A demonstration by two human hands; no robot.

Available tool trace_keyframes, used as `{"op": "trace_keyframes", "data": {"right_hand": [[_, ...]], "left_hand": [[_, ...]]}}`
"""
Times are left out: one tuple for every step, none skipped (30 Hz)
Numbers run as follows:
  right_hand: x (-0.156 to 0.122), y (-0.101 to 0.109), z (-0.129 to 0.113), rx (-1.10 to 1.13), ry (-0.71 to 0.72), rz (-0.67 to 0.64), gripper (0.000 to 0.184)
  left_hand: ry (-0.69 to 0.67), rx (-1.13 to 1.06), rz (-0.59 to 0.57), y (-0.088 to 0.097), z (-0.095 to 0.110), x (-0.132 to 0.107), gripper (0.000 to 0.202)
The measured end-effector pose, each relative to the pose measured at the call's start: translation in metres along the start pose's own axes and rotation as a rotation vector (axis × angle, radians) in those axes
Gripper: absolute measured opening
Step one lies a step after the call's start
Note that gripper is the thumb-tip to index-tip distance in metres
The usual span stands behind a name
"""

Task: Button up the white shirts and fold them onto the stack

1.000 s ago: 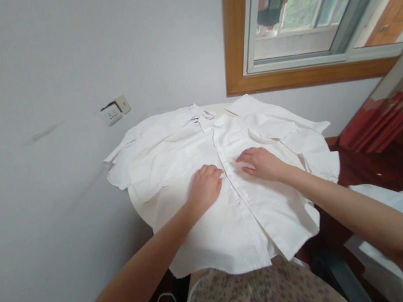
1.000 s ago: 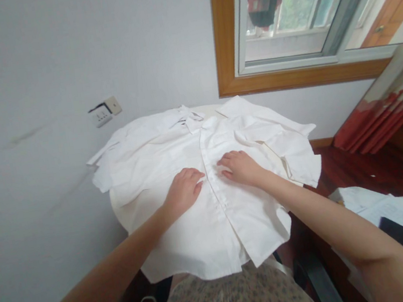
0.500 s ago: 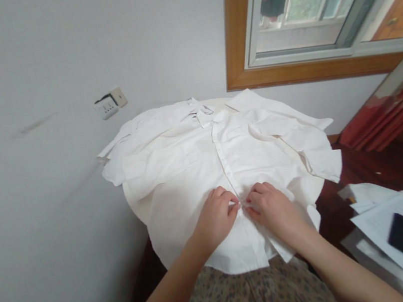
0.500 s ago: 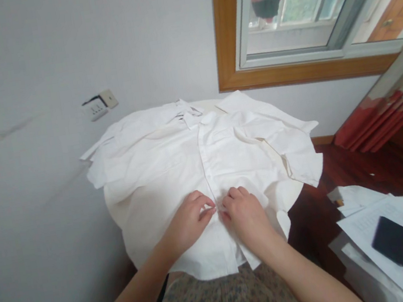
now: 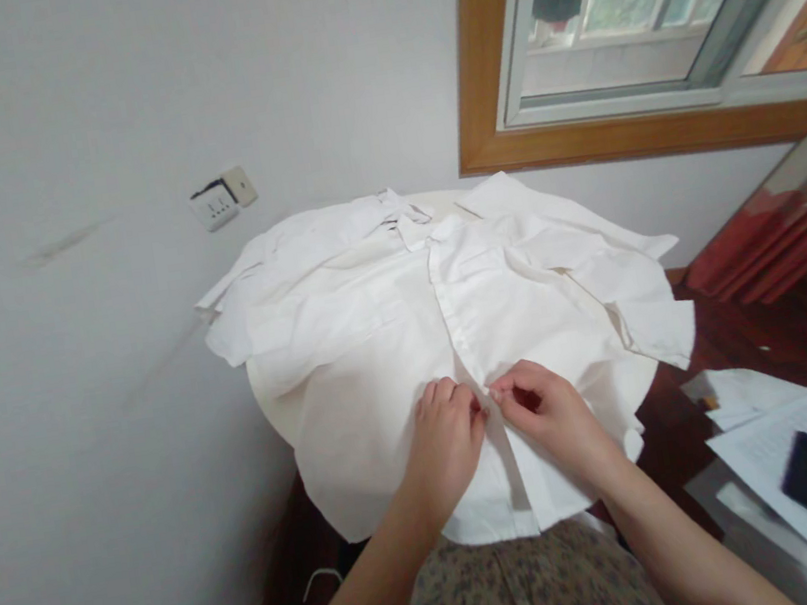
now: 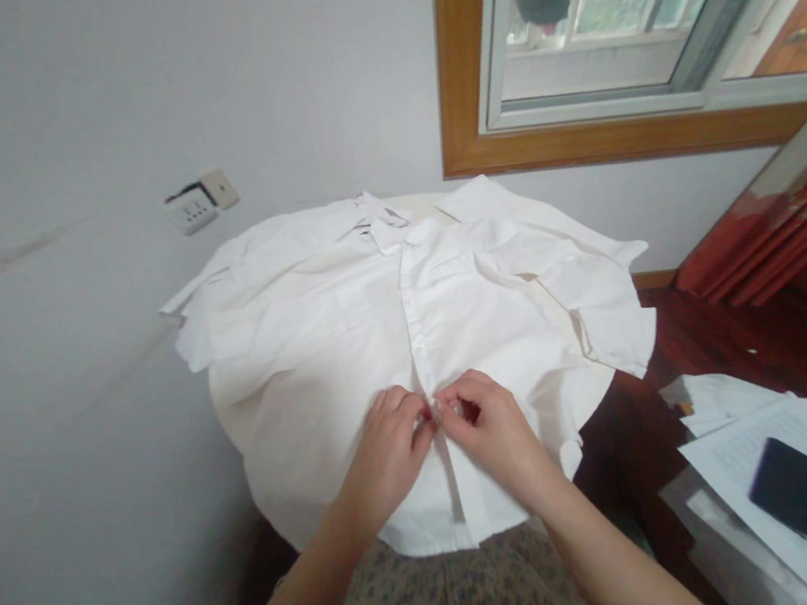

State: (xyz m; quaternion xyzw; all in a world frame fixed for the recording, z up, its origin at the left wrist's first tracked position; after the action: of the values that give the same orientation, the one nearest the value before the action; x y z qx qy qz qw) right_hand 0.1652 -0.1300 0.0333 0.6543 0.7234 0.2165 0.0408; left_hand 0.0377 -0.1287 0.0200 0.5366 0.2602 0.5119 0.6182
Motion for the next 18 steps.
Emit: {"op": "trace_keyframes", "data": {"right_hand": [[-0.001, -0.004, 0.003, 0.047, -0.013, -0.009, 0.015], [-0.002, -0.007, 0.007, 0.084, -0.023, -0.014, 0.016], [-0.003, -0.010, 0.010, 0.109, -0.029, -0.010, 0.016], [-0.004, -0.011, 0.013, 0.123, -0.032, -0.001, 0.016], [-0.004, -0.011, 0.015, 0.127, -0.032, 0.009, 0.016], [-0.005, -0.011, 0.017, 0.125, -0.029, 0.018, 0.015], [-0.005, -0.011, 0.017, 0.121, -0.028, 0.022, 0.015], [-0.005, -0.011, 0.018, 0.119, -0.028, 0.019, 0.015], [-0.005, -0.012, 0.018, 0.122, -0.030, 0.012, 0.015], [-0.006, -0.012, 0.019, 0.130, -0.033, 0.005, 0.015], [-0.006, -0.012, 0.019, 0.140, -0.037, 0.003, 0.014], [-0.007, -0.012, 0.020, 0.151, -0.041, 0.001, 0.014], [-0.007, -0.013, 0.021, 0.160, -0.043, -0.002, 0.013], [-0.008, -0.013, 0.022, 0.167, -0.044, -0.004, 0.013], [-0.009, -0.014, 0.022, 0.169, -0.043, -0.008, 0.013], [-0.009, -0.014, 0.022, 0.169, -0.039, -0.014, 0.014], [-0.010, -0.015, 0.022, 0.168, -0.034, -0.021, 0.014], [-0.010, -0.015, 0.022, 0.168, -0.027, -0.026, 0.014]], "left_hand": [[-0.003, -0.001, -0.010, 0.000, 0.000, 0.000, 0.012], [-0.006, -0.008, -0.021, 0.000, 0.000, 0.001, 0.013], [-0.011, -0.022, -0.030, 0.001, -0.001, 0.001, 0.013], [-0.018, -0.042, -0.037, 0.002, -0.001, 0.001, 0.014], [-0.026, -0.067, -0.040, 0.003, -0.002, 0.001, 0.014], [-0.034, -0.095, -0.042, 0.004, -0.003, 0.001, 0.014], [-0.042, -0.124, -0.044, 0.005, -0.004, 0.001, 0.013], [-0.050, -0.155, -0.046, 0.006, -0.005, 0.001, 0.014], [-0.059, -0.186, -0.049, 0.006, -0.007, 0.001, 0.014], [-0.065, -0.215, -0.053, 0.006, -0.008, 0.001, 0.014], [-0.068, -0.242, -0.057, 0.006, -0.010, 0.000, 0.015], [-0.069, -0.264, -0.059, 0.006, -0.011, 0.000, 0.015], [-0.068, -0.282, -0.055, 0.006, -0.012, 0.000, 0.016], [-0.066, -0.296, -0.047, 0.006, -0.013, -0.001, 0.016], [-0.064, -0.305, -0.035, 0.007, -0.014, -0.001, 0.016], [-0.061, -0.310, -0.022, 0.008, -0.014, -0.002, 0.016], [-0.057, -0.314, -0.010, 0.008, -0.015, -0.002, 0.015], [-0.053, -0.318, 0.000, 0.009, -0.015, -0.003, 0.015]]}}
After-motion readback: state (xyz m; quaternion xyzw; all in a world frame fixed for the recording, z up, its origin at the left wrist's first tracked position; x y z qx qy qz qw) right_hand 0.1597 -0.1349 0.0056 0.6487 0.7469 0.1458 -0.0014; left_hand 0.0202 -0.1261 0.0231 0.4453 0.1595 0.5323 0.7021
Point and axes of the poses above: each hand's wrist, its own x-axis towards the middle knuckle, its own y-axis out of the back of the hand, z = x × y, the point moved 8 cm from there along x, towards the middle knuckle, and after that the axes turned 8 degrees about x, right-handed, at the moved point
